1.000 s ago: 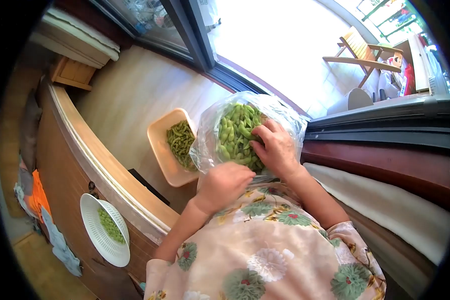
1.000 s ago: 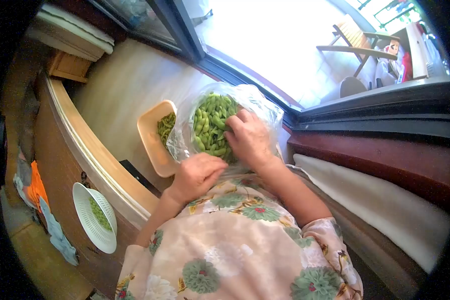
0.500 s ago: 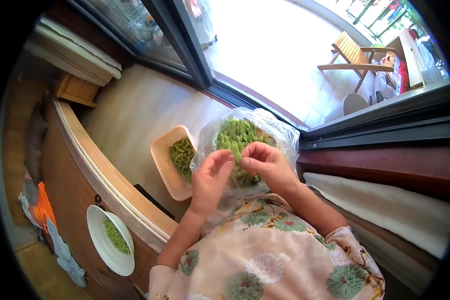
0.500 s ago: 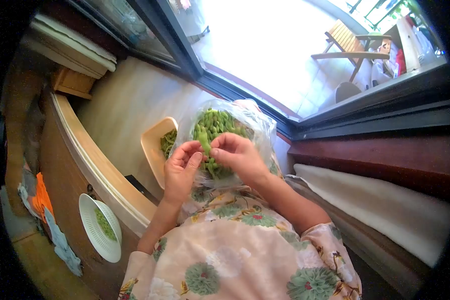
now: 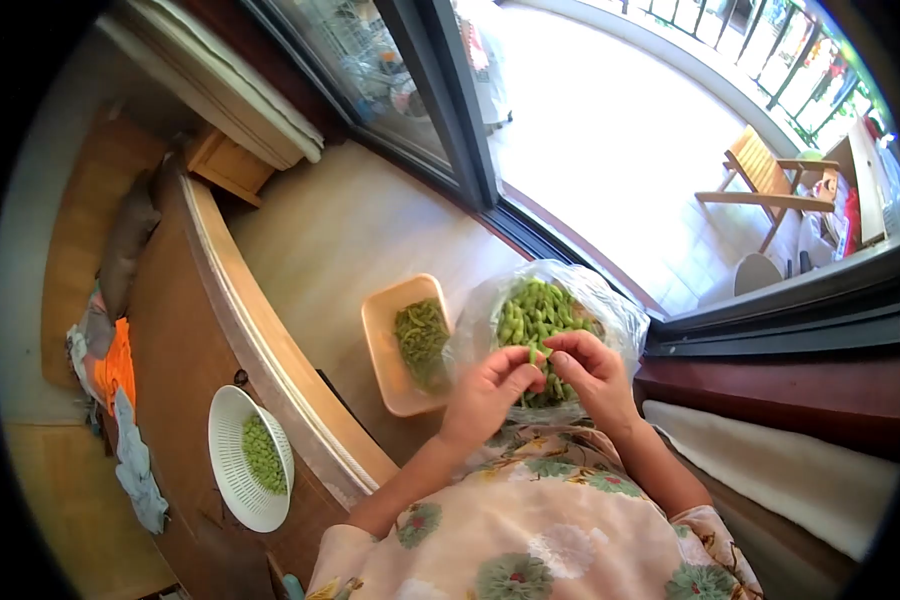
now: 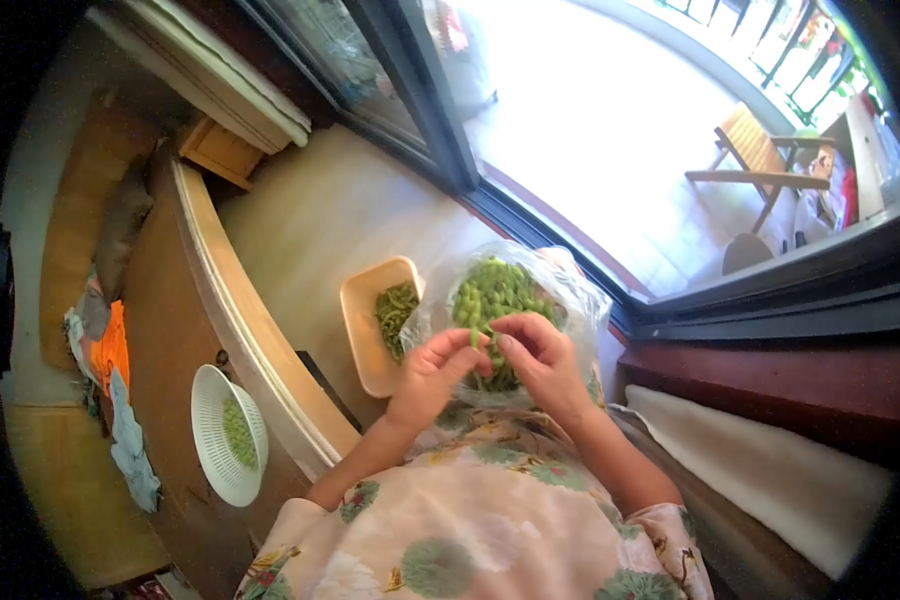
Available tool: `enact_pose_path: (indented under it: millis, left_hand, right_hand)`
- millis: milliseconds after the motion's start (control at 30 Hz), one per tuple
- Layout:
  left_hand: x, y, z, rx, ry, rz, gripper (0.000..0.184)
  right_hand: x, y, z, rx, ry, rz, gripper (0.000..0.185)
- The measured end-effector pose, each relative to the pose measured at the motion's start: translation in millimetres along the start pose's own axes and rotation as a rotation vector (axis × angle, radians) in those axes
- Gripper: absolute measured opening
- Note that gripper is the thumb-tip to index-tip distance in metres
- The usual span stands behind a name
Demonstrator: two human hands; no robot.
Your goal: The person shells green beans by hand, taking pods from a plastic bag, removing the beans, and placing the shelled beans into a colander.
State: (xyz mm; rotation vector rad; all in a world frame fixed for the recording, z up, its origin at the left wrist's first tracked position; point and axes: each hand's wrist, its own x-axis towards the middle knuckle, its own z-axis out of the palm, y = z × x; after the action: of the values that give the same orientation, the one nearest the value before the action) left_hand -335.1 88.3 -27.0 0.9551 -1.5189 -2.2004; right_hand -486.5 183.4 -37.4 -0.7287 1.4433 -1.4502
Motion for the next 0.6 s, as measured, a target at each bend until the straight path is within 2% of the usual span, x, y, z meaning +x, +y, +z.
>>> enact_pose_path:
  millis: [33,67,300,433,500,600]
  left_hand:
    - [-1.9,-5.4,3.5,0.090,0.056,-0.026,0.023]
    - [-2.8,-9.7,5.7,0.050,0.025,0.013,0.024]
    - [-3.1,-23.8,0.8,0.157,0.026,0.106,0.026]
    - [-5.4,-11.6,2.1,0.366,0.037,0.130,0.022]
    - [-4.8,-15.7,1.3,0.432,0.060,0.217,0.021]
    - [-2.7,-17.1,1.2,0.496,0.052,0.254,0.019]
  right_hand:
    - [0.5,-2.8,1.1,-0.006,-0.016,-0.031,0.017]
    - [1.0,-6.8,1.9,-0.162,-0.027,-0.148,0.014]
    - [-2.0,-7.8,3.2,-0.190,-0.027,-0.080,0.011]
    - [-1.0,-3.7,1.2,-0.155,-0.053,-0.084,0.010]
    - [-1.5,-6.2,-1.4,-0.158,-0.058,-0.064,0.010]
    - [-2.6,7.3,-1.2,0.022,-0.049,0.039,0.011]
